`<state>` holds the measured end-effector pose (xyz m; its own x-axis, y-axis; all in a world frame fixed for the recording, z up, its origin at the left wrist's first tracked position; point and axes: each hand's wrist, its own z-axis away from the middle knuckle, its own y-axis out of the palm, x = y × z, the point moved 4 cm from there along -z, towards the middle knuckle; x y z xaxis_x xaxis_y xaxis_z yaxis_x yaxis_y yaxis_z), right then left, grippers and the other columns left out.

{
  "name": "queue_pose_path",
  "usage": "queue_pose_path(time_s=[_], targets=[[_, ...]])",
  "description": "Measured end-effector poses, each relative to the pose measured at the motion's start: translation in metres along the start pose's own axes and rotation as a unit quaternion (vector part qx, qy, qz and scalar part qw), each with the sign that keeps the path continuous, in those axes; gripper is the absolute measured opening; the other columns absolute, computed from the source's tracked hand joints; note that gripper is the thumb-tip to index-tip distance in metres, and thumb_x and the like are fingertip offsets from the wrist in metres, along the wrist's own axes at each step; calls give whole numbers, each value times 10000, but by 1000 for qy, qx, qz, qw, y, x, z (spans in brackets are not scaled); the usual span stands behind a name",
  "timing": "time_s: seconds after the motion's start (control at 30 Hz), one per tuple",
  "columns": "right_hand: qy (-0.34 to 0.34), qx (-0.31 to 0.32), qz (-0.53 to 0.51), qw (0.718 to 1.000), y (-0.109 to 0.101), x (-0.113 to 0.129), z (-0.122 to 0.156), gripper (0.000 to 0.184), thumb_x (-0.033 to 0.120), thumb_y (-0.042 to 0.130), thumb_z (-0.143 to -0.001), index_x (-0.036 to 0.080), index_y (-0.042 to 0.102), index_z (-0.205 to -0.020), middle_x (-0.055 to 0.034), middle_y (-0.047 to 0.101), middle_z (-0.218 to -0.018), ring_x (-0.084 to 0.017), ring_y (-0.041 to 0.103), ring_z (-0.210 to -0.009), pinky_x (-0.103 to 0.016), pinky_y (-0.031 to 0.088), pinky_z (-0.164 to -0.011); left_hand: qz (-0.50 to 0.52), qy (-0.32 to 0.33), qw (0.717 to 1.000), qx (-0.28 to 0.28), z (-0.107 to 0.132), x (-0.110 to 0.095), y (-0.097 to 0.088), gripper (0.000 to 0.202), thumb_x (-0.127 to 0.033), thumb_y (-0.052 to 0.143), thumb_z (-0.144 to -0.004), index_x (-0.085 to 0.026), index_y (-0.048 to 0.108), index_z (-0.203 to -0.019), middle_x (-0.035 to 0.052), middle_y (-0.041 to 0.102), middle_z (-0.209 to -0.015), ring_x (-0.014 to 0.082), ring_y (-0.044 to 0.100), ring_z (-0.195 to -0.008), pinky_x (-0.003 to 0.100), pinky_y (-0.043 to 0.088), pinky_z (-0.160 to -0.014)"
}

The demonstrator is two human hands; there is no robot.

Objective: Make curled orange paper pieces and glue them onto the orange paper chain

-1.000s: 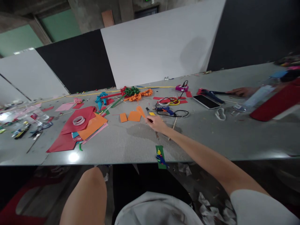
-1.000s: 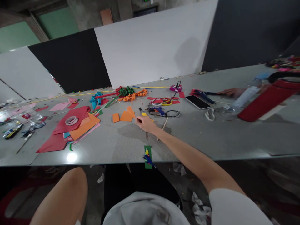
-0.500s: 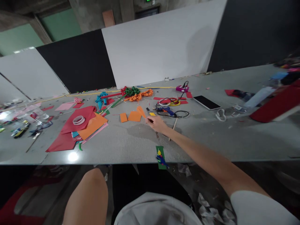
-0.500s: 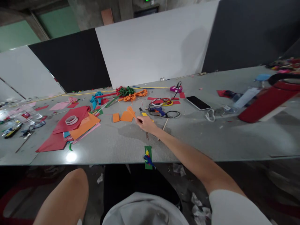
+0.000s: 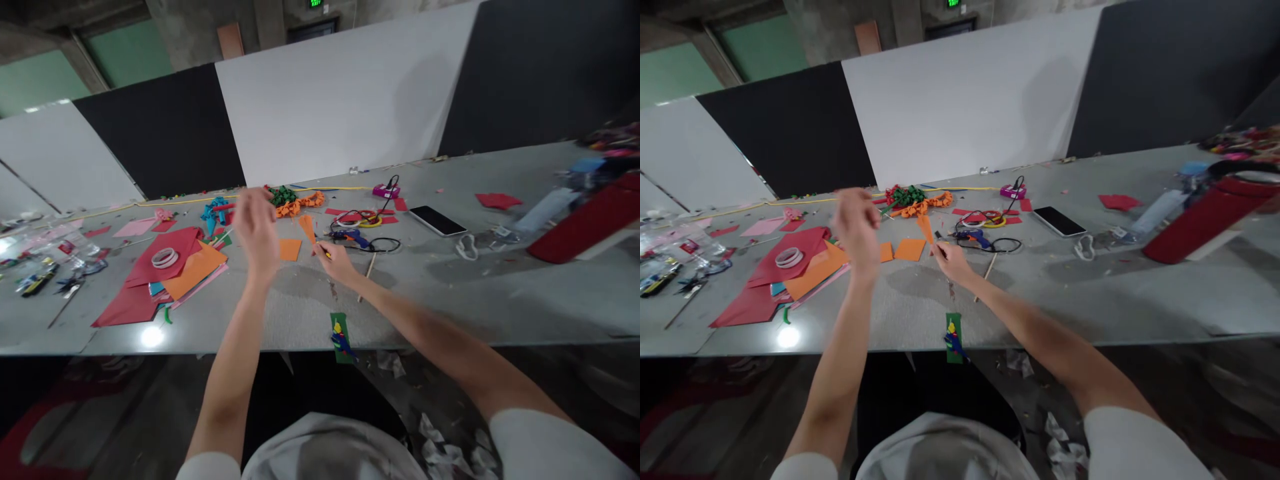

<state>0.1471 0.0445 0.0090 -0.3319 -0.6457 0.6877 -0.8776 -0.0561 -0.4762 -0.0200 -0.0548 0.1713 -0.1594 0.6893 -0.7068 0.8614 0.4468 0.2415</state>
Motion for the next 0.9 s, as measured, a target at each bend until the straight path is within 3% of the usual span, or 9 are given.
queue_pose_path(time_s=[0.1,0.2,0.23,0.27,0.33,0.43,0.53,0.63,0.9], targets=[[-4,-7,-3,1000,1,-3,-1,529,588,362,-1015,191,643,-807,-28,579,-638,-173,513,-607,-296,363,-619,-74,-94,986,116,11,78,25,299,-492,681,-906,-199,648,-957,45,656,-898,144,612,-805,268,487,-753],[-4,-4,6,1000,3,-7,-3,507,572,388,-1007,194,630,-770,-32,590,-641,-166,502,-577,-296,360,-609,-48,-227,954,191,37,149,33,298,-480,666,-912,-182,650,-928,58,644,-876,160,614,-819,282,490,-771],[-7,-4,11,1000,4,-7,-3,500,563,390,-1008,195,622,-761,-35,597,-649,-166,505,-579,-298,360,-612,-25,-247,950,187,45,164,32,294,-477,669,-909,-187,649,-951,61,646,-906,165,618,-843,286,494,-779],[-12,-4,16,1000,4,-8,-3,496,555,387,-1012,196,612,-755,-37,600,-654,-168,507,-585,-299,358,-616,-7,-257,955,146,51,174,27,293,-470,691,-893,-200,642,-997,64,650,-957,170,621,-879,288,498,-788],[-22,-3,24,999,4,-7,-4,495,548,369,-1021,201,591,-747,-31,585,-647,-171,504,-596,-300,347,-618,20,-289,953,93,62,186,19,302,-455,735,-860,-208,635,-1003,68,646,-992,168,618,-883,288,500,-769],[-26,18,30,999,7,-6,-4,503,551,361,-1024,207,558,-714,-12,536,-604,-166,475,-580,-299,319,-601,81,-331,928,150,75,189,20,307,-464,745,-841,-171,656,-860,51,629,-848,145,598,-761,289,497,-739],[-25,52,25,998,11,-6,-3,476,510,387,-1023,202,565,-707,-12,545,-600,-163,481,-581,-297,323,-606,97,-319,924,188,79,187,20,349,-473,778,-794,-155,649,-732,16,585,-711,115,540,-659,270,460,-702],[-24,61,20,998,12,-7,-3,437,458,414,-1019,195,589,-716,-21,578,-625,-162,502,-601,-294,336,-617,90,-296,934,177,80,188,18,375,-492,783,-770,-153,644,-689,-1,558,-661,106,508,-630,260,433,-673],[-62,84,27,994,12,-3,-3,377,365,438,-995,206,517,-662,16,480,-571,-141,437,-553,-288,310,-598,90,-301,936,155,79,197,15,382,-506,802,-736,-156,656,-695,-6,575,-666,106,510,-640,245,431,-661]])
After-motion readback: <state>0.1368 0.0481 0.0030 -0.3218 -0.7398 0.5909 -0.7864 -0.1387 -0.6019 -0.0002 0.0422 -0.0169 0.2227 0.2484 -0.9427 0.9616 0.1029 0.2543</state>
